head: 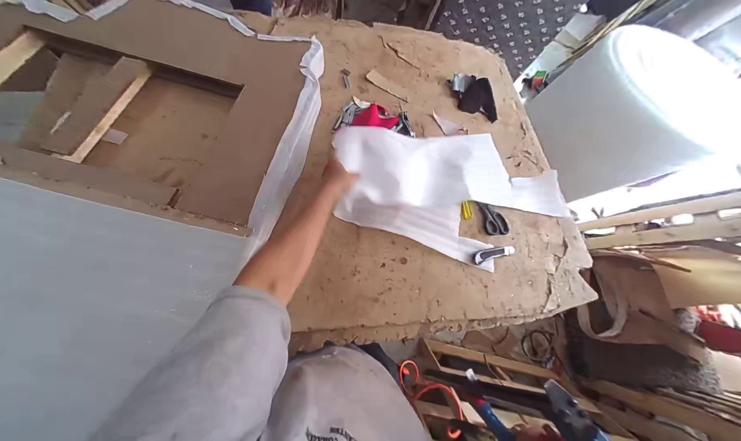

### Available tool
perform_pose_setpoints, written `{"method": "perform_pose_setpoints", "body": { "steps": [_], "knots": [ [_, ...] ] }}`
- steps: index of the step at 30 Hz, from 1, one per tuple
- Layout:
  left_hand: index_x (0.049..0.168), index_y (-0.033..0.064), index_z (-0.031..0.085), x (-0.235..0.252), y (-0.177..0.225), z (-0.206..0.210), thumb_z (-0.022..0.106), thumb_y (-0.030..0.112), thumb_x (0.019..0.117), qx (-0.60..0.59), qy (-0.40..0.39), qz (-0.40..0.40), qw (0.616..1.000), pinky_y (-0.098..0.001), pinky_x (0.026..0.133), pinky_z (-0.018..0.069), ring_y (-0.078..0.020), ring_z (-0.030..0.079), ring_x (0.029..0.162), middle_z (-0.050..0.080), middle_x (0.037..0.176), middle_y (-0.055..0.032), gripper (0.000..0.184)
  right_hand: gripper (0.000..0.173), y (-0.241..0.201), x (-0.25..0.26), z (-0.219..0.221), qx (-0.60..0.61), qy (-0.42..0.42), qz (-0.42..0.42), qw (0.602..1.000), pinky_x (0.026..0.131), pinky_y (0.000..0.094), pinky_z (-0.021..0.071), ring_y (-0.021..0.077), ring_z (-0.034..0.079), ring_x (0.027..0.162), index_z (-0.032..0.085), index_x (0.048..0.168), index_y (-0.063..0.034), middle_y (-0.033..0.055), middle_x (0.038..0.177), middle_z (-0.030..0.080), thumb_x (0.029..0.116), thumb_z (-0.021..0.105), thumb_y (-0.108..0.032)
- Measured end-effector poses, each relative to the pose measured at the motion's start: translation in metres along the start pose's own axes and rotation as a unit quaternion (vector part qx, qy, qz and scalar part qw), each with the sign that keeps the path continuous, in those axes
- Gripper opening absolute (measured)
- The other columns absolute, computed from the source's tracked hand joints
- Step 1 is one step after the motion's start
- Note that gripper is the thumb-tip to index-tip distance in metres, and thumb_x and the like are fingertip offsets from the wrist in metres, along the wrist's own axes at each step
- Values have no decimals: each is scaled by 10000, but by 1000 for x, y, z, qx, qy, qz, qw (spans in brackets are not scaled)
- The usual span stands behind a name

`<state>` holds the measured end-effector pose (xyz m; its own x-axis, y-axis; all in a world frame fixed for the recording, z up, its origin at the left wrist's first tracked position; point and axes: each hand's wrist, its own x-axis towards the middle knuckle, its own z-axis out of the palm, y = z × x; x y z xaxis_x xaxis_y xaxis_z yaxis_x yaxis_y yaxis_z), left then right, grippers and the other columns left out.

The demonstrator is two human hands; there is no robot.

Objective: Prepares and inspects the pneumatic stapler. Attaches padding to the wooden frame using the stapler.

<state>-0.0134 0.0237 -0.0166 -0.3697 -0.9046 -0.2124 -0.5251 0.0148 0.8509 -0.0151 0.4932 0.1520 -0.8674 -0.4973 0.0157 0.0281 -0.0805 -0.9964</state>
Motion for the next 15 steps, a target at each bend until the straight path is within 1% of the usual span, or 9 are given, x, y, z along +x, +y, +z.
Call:
{"method": "perform_pose_setpoints", "body": {
  "steps": [3,5,7,8,10,11,13,14,15],
  "knots": [
    [1648,129,186,-100,27,73,679,190,968,9,-146,23,989,-589,1057,500,-402,632,1238,601,1388,-268,842,35,19,30,-23,-5,-12,12,1000,708,171,539,-22,656,683,724,842,-227,-126,723,701,819,746,-241],
    [1661,212,158,-157,36,100,629,107,942,67,-202,41,976,-600,928,561,-381,709,1072,681,1268,-221,866,130,31,41,-37,-19,-60,-4,998,746,165,544,-37,673,741,743,924,-278,-150,777,719,864,754,-392],
    [1666,303,111,-182,32,100,633,86,912,165,-286,72,941,-618,886,562,-406,684,1072,606,1349,-223,943,180,36,57,-44,-20,-102,-26,994,778,171,550,-31,686,782,758,992,-284,-142,815,734,894,734,-433],
    [1663,312,145,-181,27,91,638,177,953,197,-338,86,916,-638,907,547,-424,665,1109,579,1377,-240,874,170,35,64,-38,-16,-104,-25,994,773,164,545,-36,681,778,757,973,-285,-143,808,730,884,743,-430],
    [1615,241,349,-160,20,58,547,441,1046,177,-436,82,879,-641,1020,491,-384,640,1212,624,1379,-201,635,136,27,75,-16,-6,-105,-14,994,760,143,536,-51,673,768,747,937,-287,-154,802,723,875,762,-407],
    [1534,166,495,-142,23,39,449,455,1085,122,-448,68,883,-593,992,523,-339,687,1130,692,1281,-181,536,119,22,81,-3,4,-122,-8,992,765,131,534,-63,673,774,748,948,-290,-161,816,728,884,760,-389],
    [1326,34,647,-90,36,10,284,431,1119,27,-345,51,937,-470,785,598,-255,726,844,750,1016,-156,576,119,16,92,15,33,-166,1,986,782,118,533,-77,669,786,744,998,-294,-171,856,737,897,757,-355],
    [1266,28,668,-58,45,3,300,415,1123,50,-237,57,969,-483,782,602,-256,724,833,743,977,-146,553,128,19,97,18,46,-170,5,984,777,123,541,-74,674,782,744,1011,-297,-167,862,743,894,768,-341],
    [1248,31,663,-23,46,1,398,381,1105,98,-113,69,986,-544,828,583,-300,717,904,731,1018,-165,462,135,25,100,19,58,-169,9,984,769,132,549,-63,679,776,747,1014,-289,-156,861,747,887,779,-320]
  ]
}}
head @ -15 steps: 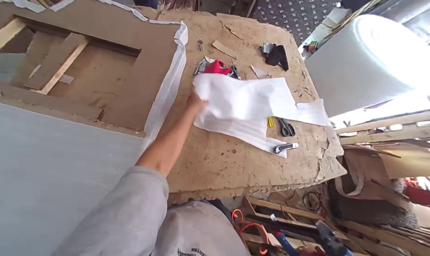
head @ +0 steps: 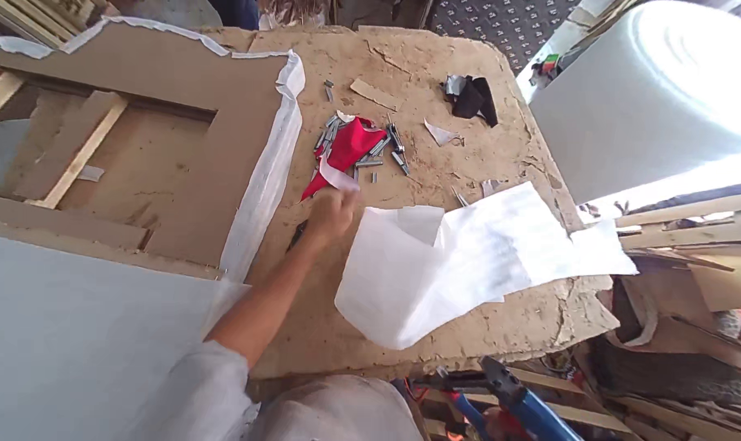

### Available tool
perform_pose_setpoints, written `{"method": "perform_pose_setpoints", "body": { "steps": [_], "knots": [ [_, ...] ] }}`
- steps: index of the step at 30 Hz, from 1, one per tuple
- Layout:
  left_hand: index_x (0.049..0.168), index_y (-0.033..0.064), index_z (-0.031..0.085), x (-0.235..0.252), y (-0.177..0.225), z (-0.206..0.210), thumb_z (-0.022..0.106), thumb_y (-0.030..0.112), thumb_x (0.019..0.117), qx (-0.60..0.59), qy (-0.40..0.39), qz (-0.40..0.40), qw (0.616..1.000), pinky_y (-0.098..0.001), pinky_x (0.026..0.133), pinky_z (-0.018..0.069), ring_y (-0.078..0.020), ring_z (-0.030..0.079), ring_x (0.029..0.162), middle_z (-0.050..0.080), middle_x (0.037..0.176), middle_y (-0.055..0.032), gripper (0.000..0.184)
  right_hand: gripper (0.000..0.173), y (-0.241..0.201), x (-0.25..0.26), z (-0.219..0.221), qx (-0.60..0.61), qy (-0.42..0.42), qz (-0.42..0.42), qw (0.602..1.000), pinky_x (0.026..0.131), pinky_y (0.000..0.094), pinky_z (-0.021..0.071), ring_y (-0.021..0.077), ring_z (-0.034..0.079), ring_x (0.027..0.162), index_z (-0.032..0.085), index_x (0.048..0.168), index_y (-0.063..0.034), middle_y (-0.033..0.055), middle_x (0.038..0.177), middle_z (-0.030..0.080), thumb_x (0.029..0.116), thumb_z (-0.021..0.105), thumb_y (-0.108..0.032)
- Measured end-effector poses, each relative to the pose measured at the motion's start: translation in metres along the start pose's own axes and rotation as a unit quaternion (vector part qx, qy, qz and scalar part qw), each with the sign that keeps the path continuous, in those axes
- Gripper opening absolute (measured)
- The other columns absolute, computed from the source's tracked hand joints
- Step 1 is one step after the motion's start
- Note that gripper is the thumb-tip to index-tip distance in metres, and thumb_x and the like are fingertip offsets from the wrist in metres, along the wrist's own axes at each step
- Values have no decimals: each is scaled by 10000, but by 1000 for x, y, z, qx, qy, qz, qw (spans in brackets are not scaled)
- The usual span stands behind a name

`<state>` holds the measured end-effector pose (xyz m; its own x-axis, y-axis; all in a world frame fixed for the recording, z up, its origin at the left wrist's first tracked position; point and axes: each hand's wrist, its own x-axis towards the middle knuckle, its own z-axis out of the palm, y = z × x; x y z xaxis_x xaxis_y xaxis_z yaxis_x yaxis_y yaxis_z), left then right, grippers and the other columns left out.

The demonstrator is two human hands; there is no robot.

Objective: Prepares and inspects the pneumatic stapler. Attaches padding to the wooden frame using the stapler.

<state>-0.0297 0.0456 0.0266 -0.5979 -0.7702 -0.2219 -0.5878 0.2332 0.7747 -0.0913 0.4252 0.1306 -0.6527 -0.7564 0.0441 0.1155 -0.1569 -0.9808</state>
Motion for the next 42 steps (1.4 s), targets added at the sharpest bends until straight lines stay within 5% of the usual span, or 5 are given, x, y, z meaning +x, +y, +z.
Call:
{"method": "perform_pose_setpoints", "body": {
  "steps": [5,11,24,31,42],
  "knots": [
    [1607,38,242,129,-61,7,775,348,848,111,179,-112,971,-644,1074,439,-460,495,1359,465,1504,-278,978,126,8,2,3,-20,130,144,981,733,161,576,-36,687,713,758,882,-290,-139,772,738,866,772,-166],
    [1235,24,679,125,-60,6,574,234,1021,167,129,-104,972,-650,971,502,-429,644,1160,664,1235,-241,317,358,103,-44,-129,-14,26,88,996,839,382,609,158,726,877,729,1162,-162,19,994,760,855,816,-322],
    [1224,76,697,123,203,-57,611,329,1017,36,108,296,948,-420,953,561,-174,707,1029,738,1094,-88,338,275,94,-21,-117,5,9,82,997,797,316,620,99,730,841,754,1148,-240,-34,956,771,883,802,-295],
    [1203,13,697,47,18,92,416,313,1099,59,-163,147,974,-577,973,508,-337,669,1104,699,1158,-203,424,263,90,-17,-115,21,-11,93,995,813,305,617,94,733,854,754,1164,-248,-33,975,775,905,788,-281],
    [1204,49,676,56,-95,50,592,340,1005,163,189,-126,960,-573,993,501,-386,623,1187,651,1259,-200,363,276,80,-21,-89,-50,-4,79,996,790,334,628,108,732,831,751,1136,-256,-30,961,773,871,823,-270]
  ]
}}
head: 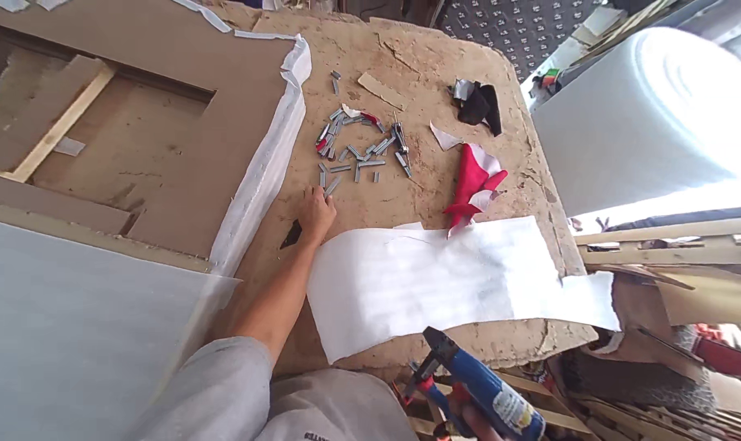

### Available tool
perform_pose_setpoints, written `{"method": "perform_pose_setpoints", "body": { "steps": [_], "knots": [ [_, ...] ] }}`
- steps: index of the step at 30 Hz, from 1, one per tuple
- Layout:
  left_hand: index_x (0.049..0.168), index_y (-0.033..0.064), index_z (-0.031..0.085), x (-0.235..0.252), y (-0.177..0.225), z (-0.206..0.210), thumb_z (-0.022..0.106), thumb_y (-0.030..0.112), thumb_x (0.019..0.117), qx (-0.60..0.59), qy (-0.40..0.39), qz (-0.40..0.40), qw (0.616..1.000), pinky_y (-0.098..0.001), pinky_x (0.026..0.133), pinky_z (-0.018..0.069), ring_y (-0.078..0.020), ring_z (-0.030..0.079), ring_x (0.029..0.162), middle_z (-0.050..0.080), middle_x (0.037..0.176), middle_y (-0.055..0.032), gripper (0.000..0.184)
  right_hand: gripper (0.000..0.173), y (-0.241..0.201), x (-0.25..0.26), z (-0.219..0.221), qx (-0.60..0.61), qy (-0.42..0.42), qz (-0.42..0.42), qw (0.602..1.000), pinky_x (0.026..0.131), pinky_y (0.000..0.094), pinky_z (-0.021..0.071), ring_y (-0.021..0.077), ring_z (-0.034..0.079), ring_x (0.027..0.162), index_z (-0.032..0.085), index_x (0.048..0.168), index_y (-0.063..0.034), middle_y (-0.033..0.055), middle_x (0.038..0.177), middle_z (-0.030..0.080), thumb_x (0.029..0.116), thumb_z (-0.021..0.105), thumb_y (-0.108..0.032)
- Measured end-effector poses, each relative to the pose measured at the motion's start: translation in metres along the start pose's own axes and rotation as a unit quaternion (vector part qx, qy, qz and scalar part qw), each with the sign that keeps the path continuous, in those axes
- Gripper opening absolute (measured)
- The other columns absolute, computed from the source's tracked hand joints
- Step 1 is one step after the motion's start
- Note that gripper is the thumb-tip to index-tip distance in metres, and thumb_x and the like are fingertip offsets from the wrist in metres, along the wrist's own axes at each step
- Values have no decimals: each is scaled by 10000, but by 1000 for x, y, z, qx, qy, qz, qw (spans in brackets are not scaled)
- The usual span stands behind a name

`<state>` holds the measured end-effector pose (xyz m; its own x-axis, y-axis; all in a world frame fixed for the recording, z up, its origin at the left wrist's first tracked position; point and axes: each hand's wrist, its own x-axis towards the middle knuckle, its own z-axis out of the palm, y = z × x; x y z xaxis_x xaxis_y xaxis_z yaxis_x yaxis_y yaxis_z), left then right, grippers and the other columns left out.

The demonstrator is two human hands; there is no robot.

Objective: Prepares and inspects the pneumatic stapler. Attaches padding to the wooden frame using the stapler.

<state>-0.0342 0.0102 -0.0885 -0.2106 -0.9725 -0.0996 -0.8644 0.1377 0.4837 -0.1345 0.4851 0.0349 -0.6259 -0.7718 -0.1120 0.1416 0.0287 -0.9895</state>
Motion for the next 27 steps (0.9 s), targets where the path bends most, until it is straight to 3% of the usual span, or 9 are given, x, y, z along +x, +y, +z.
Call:
{"method": "perform_pose_setpoints", "body": {
  "steps": [3,5,8,11,14,17,19,23,27],
  "knots": [
    [1265,12,635,-9,-7,-23,559,263,1040,-63,-3,10,998,-571,1033,486,-389,621,1195,633,1280,-225,346,252,-22,-2,6,9,-4,-34,999,807,311,620,88,730,857,756,1160,-280,-48,992,774,910,776,-272],
    [1288,-10,617,-21,-14,-47,557,254,1050,-117,40,48,991,-575,1001,511,-383,662,1127,662,1230,-235,361,257,-39,-1,7,28,-2,-54,998,794,303,618,84,726,857,757,1176,-292,-49,1002,773,919,755,-283],
    [1240,-9,652,-45,-16,-90,609,254,1032,-216,123,117,962,-470,913,578,-271,716,984,717,1117,-180,338,275,-59,6,3,43,-41,-87,994,787,327,627,113,733,835,741,1220,-259,-15,987,773,948,727,-298],
    [1197,-14,660,-78,-8,-130,653,217,1008,-355,144,192,903,-333,840,615,-133,723,895,729,1047,-99,298,299,-76,10,13,56,-45,-115,991,776,333,634,131,738,828,738,1228,-223,10,1000,775,937,735,-290],
    [1170,-11,646,-126,11,-160,666,109,985,-483,95,249,834,-321,786,643,-114,735,838,743,987,-31,221,310,-84,13,31,100,-38,-136,985,754,330,634,131,733,810,742,1210,-184,17,985,772,927,732,-309],
    [1146,28,653,-168,27,-174,679,77,971,-546,47,280,788,-305,761,647,-97,732,797,752,936,22,184,347,-83,21,44,171,-64,-146,972,733,357,627,148,718,772,722,1229,-137,42,952,759,937,709,-325],
    [1150,36,656,-183,19,-178,688,75,966,-548,32,275,789,-306,759,648,-102,734,798,754,933,21,190,363,-79,24,52,208,-77,-140,965,717,383,626,173,712,740,710,1226,-106,65,907,749,937,706,-324],
    [1198,8,651,-192,-47,-170,651,95,995,-476,23,218,852,-330,794,645,-129,733,853,742,1026,-32,220,369,-64,23,58,215,-104,-110,965,722,392,624,188,710,734,703,1216,-89,66,875,739,937,695,-330],
    [1220,-12,581,-200,-112,-134,492,111,1065,-484,-49,49,872,-396,805,646,-203,732,905,682,1111,-115,217,368,-49,21,59,178,-115,-79,974,712,388,630,190,716,736,703,1218,-108,60,899,748,933,703,-341]
  ]
}}
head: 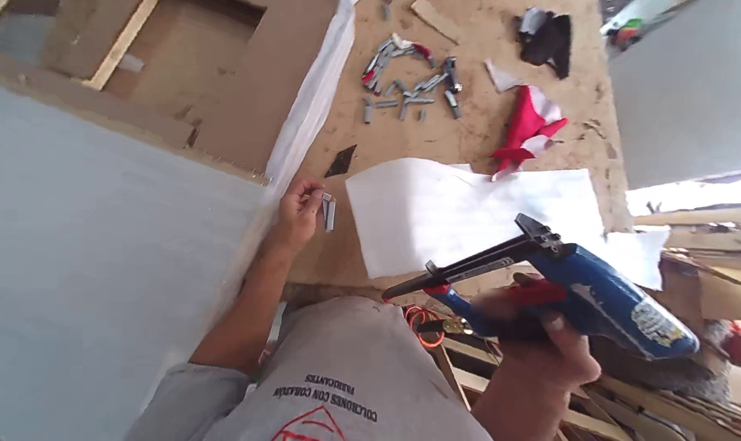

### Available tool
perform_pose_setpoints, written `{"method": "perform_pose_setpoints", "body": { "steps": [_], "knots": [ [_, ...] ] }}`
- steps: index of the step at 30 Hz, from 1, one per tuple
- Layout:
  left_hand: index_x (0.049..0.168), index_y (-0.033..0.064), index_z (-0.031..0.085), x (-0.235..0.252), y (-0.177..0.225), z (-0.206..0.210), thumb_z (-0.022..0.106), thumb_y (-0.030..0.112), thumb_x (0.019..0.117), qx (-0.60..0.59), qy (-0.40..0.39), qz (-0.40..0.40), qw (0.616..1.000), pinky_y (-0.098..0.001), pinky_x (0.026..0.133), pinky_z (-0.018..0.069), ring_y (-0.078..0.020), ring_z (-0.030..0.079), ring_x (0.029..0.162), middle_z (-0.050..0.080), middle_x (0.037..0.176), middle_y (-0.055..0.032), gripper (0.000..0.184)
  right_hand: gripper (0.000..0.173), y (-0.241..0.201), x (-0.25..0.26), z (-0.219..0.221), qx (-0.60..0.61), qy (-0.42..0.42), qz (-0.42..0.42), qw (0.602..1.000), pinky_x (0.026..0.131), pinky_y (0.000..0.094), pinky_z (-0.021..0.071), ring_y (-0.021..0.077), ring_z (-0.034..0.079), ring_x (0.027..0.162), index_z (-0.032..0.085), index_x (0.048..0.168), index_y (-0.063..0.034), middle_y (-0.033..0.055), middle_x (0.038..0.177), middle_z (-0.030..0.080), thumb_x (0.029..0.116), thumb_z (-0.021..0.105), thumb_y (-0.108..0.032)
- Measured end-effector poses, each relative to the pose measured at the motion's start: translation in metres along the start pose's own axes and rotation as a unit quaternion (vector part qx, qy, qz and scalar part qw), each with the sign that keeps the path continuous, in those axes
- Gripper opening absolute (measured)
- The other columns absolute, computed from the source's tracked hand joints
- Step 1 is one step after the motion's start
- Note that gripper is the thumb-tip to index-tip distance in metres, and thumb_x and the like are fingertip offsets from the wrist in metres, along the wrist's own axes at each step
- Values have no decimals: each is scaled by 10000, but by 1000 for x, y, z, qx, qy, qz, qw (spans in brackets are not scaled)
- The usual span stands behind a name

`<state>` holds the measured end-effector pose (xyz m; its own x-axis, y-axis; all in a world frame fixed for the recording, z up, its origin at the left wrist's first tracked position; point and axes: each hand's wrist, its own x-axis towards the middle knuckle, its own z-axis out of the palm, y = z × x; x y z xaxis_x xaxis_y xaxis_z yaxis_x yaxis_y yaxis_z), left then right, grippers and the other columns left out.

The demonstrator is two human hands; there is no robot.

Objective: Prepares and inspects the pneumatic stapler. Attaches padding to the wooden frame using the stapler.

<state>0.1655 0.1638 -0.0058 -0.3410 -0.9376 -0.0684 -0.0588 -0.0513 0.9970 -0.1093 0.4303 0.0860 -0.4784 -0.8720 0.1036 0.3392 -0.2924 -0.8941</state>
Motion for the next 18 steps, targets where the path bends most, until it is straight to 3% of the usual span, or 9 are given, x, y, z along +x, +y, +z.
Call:
{"method": "perform_pose_setpoints", "body": {
  "steps": [2,5,7,9,13,18],
  "knots": [
    [1270,-13,562,0,-23,-8,475,135,1084,-13,8,-113,993,-402,775,659,-231,740,867,660,1147,-151,253,362,6,1,0,-5,-5,13,1000,713,392,636,198,719,738,698,1216,-104,75,927,749,940,701,-337],
    [1339,15,559,7,-46,-12,603,191,1048,96,27,-242,965,-381,735,654,-213,738,803,673,1134,-155,342,362,11,3,5,-2,-14,28,1000,711,395,638,201,723,730,700,1215,-103,77,911,752,941,698,-339],
    [1383,52,560,11,-52,-19,648,263,1017,216,-5,-249,944,-461,831,632,-249,737,895,683,1201,-164,431,369,13,5,7,2,-20,33,999,713,398,636,203,721,729,698,1228,-97,79,904,750,949,692,-340],
    [1416,70,546,11,-48,-26,591,245,1028,267,-43,-239,933,-515,886,602,-277,729,967,682,1241,-167,427,367,14,6,10,1,-23,35,999,716,400,638,207,724,731,698,1226,-99,81,902,751,952,689,-343],
    [1444,68,521,5,-38,-35,473,55,1008,261,-90,-228,934,-501,926,585,-275,710,1064,671,1289,-161,439,367,15,8,15,2,-29,36,999,714,399,634,210,722,733,690,1233,-92,85,904,749,955,684,-332],
    [1316,61,620,0,-24,-29,581,14,993,268,-82,-166,945,-442,938,577,-203,719,1028,731,1180,-96,329,387,10,21,32,27,-64,51,996,712,402,628,201,711,728,683,1234,-84,71,884,740,945,697,-341]
  ]
}}
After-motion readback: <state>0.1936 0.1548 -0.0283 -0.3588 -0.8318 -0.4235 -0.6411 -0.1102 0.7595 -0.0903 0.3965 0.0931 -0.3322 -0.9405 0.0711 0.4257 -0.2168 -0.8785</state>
